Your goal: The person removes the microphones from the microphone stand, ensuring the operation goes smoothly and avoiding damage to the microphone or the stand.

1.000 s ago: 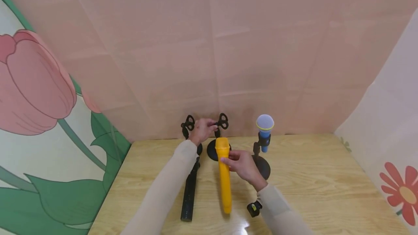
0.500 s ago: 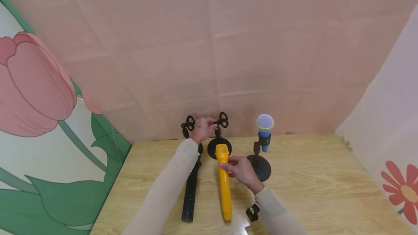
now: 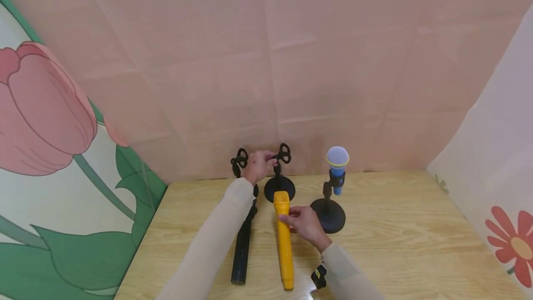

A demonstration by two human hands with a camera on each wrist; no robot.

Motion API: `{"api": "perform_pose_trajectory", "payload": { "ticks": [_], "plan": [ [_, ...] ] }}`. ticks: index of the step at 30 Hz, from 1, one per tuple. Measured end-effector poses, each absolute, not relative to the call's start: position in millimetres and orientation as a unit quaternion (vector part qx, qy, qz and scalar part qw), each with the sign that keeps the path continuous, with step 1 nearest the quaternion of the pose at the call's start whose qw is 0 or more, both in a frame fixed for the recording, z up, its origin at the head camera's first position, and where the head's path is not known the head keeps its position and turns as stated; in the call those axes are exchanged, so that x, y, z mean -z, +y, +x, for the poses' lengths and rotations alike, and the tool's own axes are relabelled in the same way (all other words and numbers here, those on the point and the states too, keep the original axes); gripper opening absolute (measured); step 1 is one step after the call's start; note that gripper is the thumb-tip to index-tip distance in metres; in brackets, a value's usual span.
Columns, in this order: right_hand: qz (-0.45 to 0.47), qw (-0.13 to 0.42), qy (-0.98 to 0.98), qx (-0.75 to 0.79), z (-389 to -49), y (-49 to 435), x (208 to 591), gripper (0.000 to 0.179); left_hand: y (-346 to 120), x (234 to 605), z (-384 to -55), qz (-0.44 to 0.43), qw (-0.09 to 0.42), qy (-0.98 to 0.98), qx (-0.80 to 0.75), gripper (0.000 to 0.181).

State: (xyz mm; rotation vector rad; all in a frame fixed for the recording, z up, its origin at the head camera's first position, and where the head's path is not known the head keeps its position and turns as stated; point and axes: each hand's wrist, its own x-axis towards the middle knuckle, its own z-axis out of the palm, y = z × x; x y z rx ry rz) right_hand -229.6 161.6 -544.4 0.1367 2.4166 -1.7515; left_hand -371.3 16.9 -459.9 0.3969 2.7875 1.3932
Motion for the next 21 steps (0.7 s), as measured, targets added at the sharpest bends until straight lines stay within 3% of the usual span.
{"api": "perform_pose_trajectory", "payload": {
  "ticks": [21],
  "plan": [
    [0.085,0.078,0.827,0.551,-241.2,154.5,571.6,0.042,18.1,460.6,-370.5,0.13,-0.014,0.893,-0.431,0.023]
  ]
}}
